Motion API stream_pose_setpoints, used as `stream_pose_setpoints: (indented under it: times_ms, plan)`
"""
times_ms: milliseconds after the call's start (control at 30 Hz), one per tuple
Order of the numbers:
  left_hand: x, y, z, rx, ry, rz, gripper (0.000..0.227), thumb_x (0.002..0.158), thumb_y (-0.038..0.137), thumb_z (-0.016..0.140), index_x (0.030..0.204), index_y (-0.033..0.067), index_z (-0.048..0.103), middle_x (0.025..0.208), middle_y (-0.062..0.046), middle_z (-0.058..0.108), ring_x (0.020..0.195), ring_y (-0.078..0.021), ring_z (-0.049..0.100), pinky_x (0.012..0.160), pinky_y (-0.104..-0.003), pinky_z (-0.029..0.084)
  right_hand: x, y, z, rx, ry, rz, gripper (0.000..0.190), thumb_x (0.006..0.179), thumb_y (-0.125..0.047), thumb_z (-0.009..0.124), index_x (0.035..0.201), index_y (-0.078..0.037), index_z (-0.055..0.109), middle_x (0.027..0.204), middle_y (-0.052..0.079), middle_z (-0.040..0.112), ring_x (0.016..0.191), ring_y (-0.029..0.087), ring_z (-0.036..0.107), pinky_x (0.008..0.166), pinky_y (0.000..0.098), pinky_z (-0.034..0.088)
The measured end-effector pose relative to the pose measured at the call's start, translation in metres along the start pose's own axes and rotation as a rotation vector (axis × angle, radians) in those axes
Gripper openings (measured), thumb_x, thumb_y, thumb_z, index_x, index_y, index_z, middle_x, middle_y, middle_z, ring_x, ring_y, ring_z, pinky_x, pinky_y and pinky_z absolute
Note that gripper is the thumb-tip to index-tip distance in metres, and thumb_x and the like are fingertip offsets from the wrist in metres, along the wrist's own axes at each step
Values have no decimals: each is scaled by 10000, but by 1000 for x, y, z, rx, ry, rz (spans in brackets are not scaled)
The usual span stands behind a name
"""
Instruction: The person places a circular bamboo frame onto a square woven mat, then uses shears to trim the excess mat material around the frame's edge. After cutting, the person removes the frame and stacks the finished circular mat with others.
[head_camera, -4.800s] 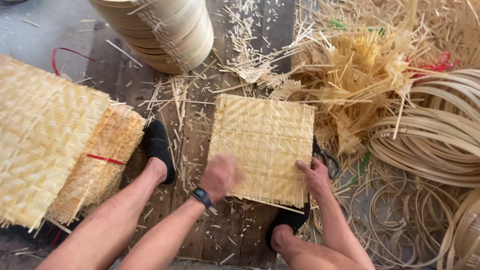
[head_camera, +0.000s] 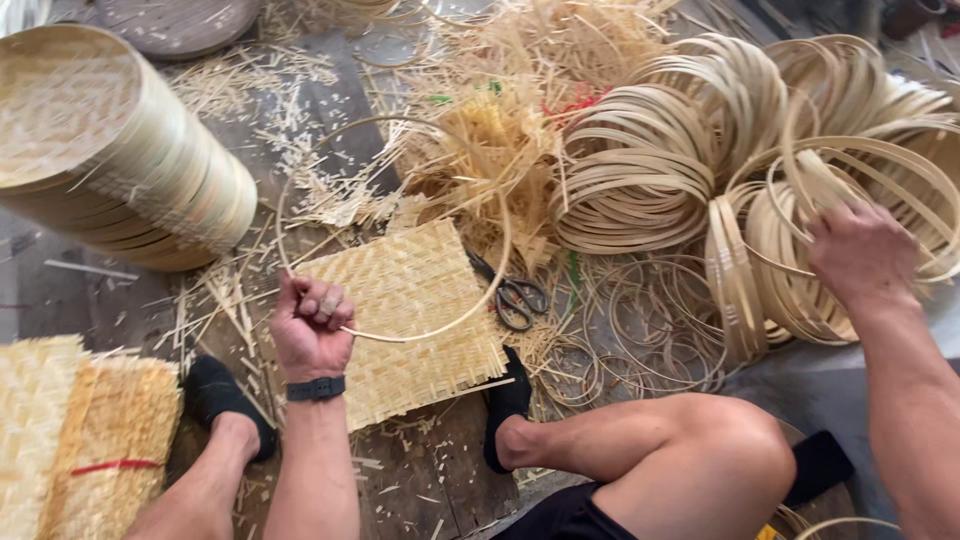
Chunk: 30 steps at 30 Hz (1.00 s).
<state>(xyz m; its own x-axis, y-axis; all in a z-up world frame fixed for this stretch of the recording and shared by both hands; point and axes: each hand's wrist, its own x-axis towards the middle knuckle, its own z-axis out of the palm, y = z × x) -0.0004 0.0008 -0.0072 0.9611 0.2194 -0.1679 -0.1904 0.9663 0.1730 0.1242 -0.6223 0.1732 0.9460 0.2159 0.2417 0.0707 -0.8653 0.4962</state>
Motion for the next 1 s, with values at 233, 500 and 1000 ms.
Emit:
stream_pose_setpoints:
  times_ms: [233,500,1000]
  plan:
    - [1,-24,-13,0,-48,-70,347,1078,370,607,850,110,640,602,63,415,535,-77,350,456,-240,284,23,-134,-56,1019,-370,9,588,1022,-349,507,1571,-165,406,1296,206,626,1099,302,667,861,464,616]
    - [-31,-5,48,360,39,-160,296,945,278,578,848,12,667,627,-38,546,534,-154,470,463,-285,379,68,-264,-93,1776,-389,52,342,1067,-191,630,1393,-124,708,922,171,717,726,208,557,616,350,478]
    - [-11,20,47,608,110,-284,390,979,364,696,700,126,562,549,47,465,425,-74,383,378,-215,310,46,-285,-84,1874,-747,50,317,1033,-284,568,1223,-87,729,609,-3,539,495,93,426,424,264,377]
